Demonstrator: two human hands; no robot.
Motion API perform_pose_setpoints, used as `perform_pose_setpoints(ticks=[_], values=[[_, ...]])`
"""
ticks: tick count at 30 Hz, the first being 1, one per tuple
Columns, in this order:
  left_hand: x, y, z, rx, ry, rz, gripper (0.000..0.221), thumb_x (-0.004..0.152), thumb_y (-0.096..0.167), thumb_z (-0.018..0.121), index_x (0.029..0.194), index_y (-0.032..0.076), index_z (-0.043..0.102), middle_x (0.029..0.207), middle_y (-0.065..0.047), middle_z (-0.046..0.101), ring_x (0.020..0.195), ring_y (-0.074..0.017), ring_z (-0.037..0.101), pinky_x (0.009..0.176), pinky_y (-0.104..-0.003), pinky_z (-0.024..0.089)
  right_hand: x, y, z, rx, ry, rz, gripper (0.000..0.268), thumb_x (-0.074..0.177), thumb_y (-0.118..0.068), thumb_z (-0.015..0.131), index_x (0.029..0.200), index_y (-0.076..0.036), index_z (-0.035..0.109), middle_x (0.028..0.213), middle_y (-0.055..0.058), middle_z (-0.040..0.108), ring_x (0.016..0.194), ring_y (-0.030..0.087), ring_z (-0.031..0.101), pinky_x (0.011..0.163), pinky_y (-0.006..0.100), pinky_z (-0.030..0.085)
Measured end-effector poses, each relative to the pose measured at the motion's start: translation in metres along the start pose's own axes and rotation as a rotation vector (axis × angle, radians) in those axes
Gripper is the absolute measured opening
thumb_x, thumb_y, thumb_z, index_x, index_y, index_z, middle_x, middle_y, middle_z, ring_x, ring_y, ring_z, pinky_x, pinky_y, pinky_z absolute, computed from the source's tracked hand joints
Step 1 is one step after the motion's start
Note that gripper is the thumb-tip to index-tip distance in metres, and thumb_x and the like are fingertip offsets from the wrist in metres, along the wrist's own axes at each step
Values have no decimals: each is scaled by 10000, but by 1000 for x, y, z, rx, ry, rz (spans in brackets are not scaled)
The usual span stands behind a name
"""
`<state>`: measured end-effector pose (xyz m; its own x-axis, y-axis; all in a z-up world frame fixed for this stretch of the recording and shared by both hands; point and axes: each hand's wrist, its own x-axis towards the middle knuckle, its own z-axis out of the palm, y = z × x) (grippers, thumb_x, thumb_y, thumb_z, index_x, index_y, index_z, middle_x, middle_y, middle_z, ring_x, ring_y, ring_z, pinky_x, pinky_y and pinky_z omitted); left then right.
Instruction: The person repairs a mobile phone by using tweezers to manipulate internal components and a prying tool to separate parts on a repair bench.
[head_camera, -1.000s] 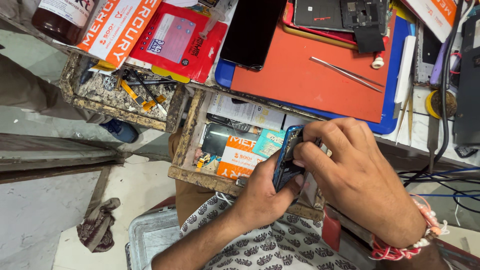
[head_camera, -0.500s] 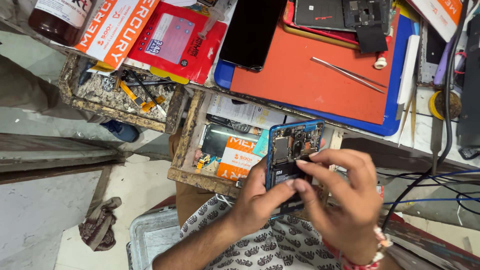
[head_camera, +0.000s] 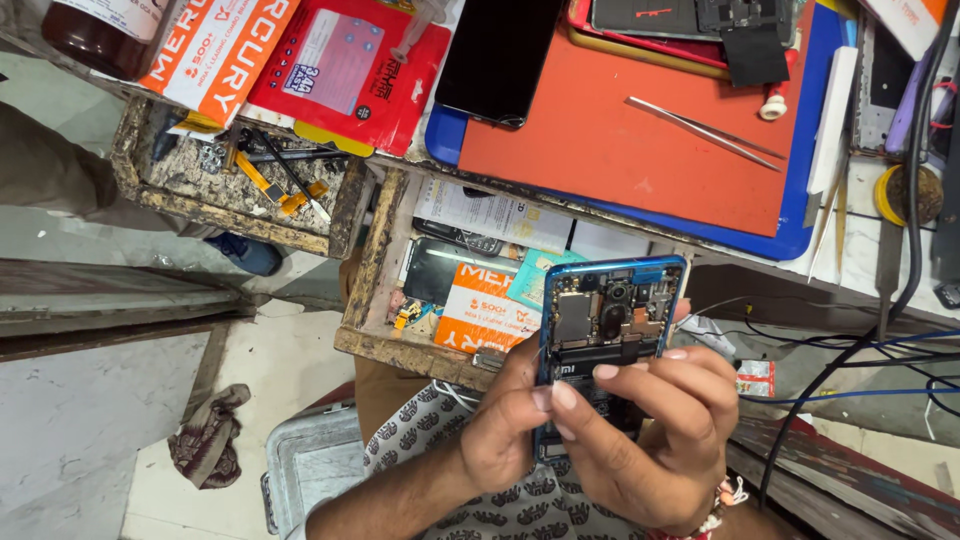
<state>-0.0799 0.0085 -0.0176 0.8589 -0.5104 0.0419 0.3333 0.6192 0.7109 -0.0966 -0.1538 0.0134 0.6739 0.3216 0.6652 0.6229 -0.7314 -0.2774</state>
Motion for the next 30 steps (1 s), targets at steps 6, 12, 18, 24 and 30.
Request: perform_pose_setpoints(ticks=[6,12,18,24,30], values=[[-4,-5,2,-206,-14,-33,787,964,494,513,1558,-8,389,1509,-111,559,1399,-177,542,1225,-333,421,-1,-3,-1,-44,-13,8,352,800,-236,883,1134,-248,772,1116,-6,561,1070,234,464,987,450,401],[-9,-16,-6,-85,45,-116,734,1082,503,420,1529,-77,461,1362,-201,598,1188,-231,541,1038,-370,439,-1,-5,-2,-43,-20,38,354,785,-232,863,1129,-249,780,1097,-6,554,1061,230,454,982,454,394],[-6,0,7,-143,-48,-14,690,1098,502,399,1562,-8,422,1513,-114,553,1392,-179,522,1233,-331,386,-2,0,-6,-38,-3,-2,329,802,-222,866,1117,-220,774,1085,-19,570,1040,218,472,974,434,400],[-12,-16,3,-292,-9,-55,687,1094,482,453,1576,-6,419,1437,-121,555,1345,-180,528,1183,-340,399,-2,-7,-5,-41,16,54,314,790,-236,865,1089,-221,773,1052,-28,579,1006,213,481,955,430,401],[-16,-22,0,-346,-14,-78,676,1097,477,462,1573,-3,436,1426,-121,565,1333,-174,540,1173,-330,414,-3,-5,-5,-32,22,41,314,799,-266,859,1098,-238,770,1047,-38,568,1015,212,464,965,423,390]])
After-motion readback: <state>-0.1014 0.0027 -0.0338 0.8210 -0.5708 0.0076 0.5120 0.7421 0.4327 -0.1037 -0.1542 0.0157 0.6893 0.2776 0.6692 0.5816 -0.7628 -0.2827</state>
